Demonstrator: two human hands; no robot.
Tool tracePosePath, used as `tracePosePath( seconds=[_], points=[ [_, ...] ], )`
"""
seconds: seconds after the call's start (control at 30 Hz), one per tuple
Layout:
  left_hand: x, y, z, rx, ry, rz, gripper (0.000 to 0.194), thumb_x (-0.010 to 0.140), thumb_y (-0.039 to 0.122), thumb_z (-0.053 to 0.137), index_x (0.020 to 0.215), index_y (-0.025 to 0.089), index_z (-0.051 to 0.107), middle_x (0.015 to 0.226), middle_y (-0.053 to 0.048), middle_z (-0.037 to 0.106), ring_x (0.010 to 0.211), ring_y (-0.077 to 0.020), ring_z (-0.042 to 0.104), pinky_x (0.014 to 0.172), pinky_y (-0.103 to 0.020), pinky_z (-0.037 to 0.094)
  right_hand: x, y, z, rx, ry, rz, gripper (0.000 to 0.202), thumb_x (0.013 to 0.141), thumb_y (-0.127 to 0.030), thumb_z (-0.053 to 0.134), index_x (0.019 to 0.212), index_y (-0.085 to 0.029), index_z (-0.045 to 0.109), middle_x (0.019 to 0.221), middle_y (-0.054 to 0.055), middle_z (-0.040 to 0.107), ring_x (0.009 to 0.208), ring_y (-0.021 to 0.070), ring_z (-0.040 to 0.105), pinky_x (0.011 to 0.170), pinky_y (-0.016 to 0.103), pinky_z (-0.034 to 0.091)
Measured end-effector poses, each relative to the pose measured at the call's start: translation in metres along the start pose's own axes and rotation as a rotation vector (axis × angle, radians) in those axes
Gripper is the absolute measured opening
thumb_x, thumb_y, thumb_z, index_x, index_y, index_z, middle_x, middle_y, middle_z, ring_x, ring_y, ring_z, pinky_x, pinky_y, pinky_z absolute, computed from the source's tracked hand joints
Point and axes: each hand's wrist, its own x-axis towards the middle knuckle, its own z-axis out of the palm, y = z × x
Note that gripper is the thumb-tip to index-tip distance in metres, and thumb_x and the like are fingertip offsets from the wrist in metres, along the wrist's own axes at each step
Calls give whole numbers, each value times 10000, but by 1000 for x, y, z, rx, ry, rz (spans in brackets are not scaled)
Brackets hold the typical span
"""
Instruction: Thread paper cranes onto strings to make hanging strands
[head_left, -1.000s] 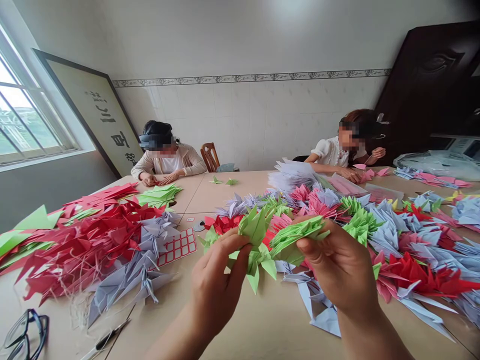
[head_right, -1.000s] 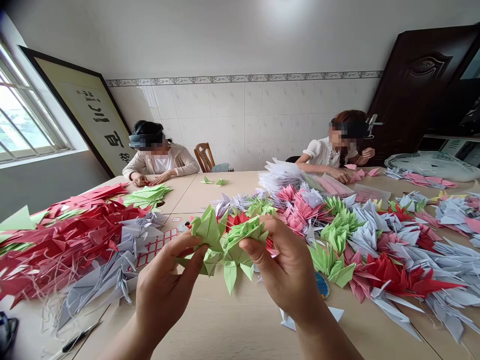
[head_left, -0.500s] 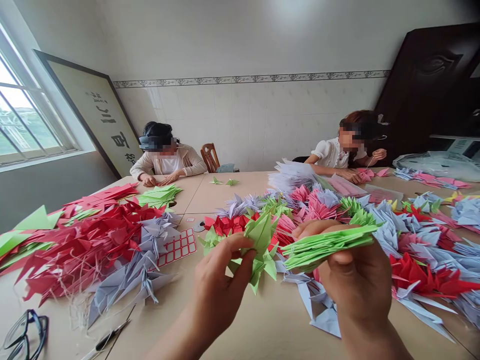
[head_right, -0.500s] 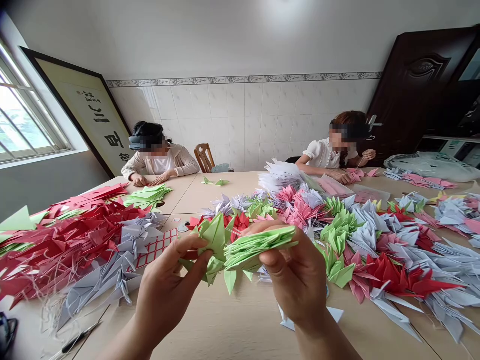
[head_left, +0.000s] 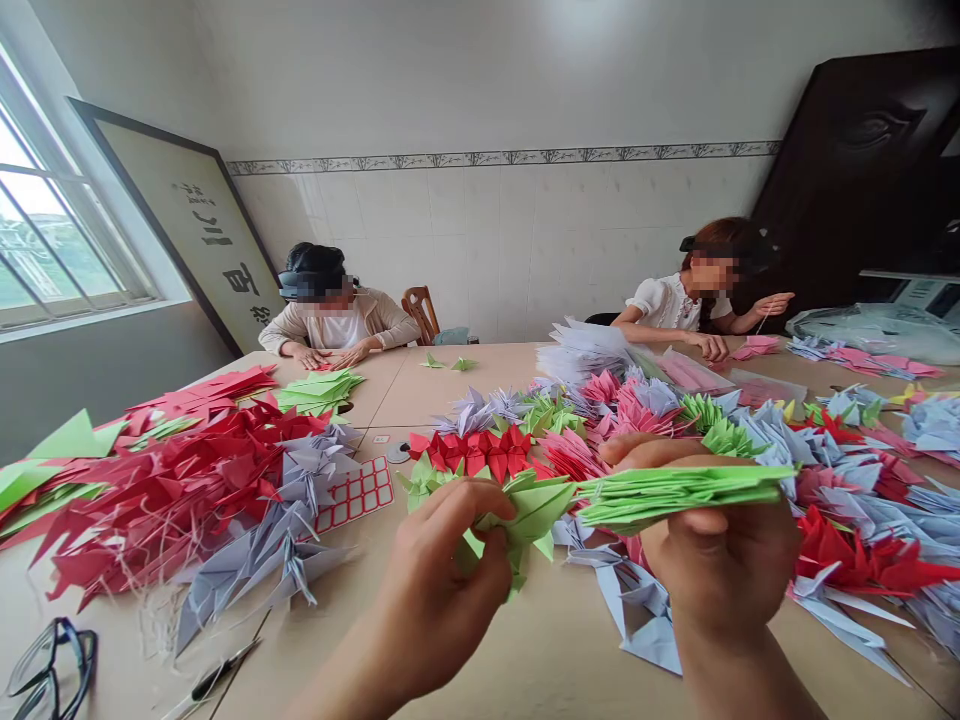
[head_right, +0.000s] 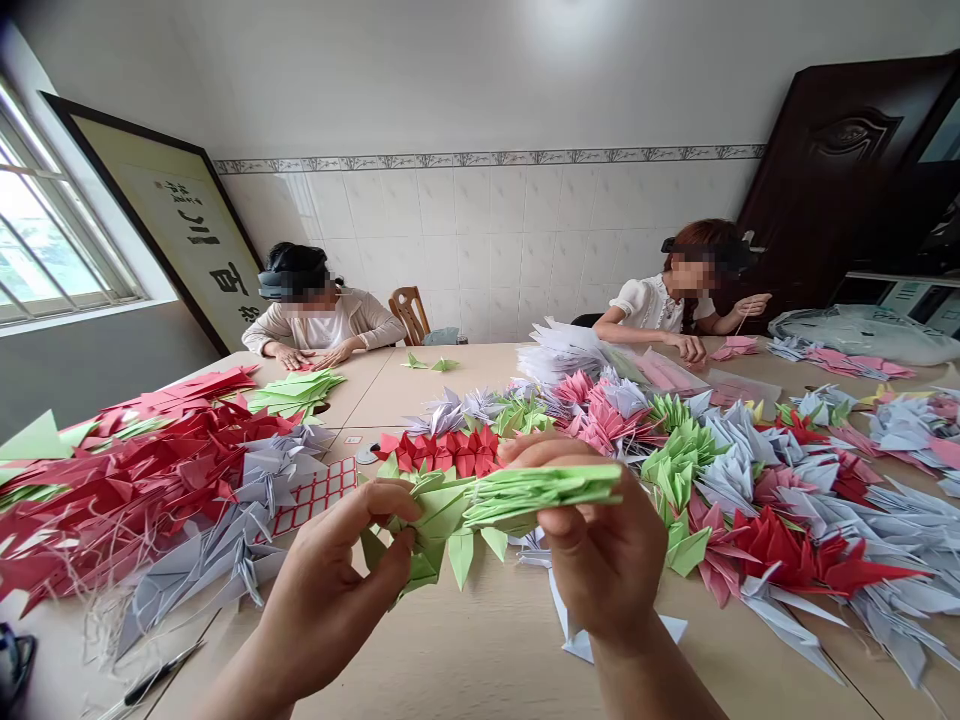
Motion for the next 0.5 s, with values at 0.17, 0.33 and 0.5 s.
tracePosePath(
  seconds=[0.17,0.33,0.5],
  points=[
    [-4,0,-4,-18,-3,-12,259,762,0,437,849,234,505,768,17,574,660,-125,505,545,-221,415,-10,3,-1,-182,-21,-234,165,921,-370,619,1063,-321,687,824,52,723,795,293,659,763,513,534],
    [-6,1,-4,4,92,-7,229,819,40,456,898,243,524,800,6,572,672,-128,524,493,-194,424,-9,-6,3,-82,-32,-59,163,939,-435,576,943,-310,681,774,41,706,695,246,655,564,391,522],
    [-5,2,-2,76,208,25,225,831,42,488,921,243,533,825,-5,594,694,-120,559,399,-135,387,-16,-2,-3,-68,-95,-65,184,930,-452,581,1002,-316,682,784,62,724,749,273,684,536,383,507]
  ],
)
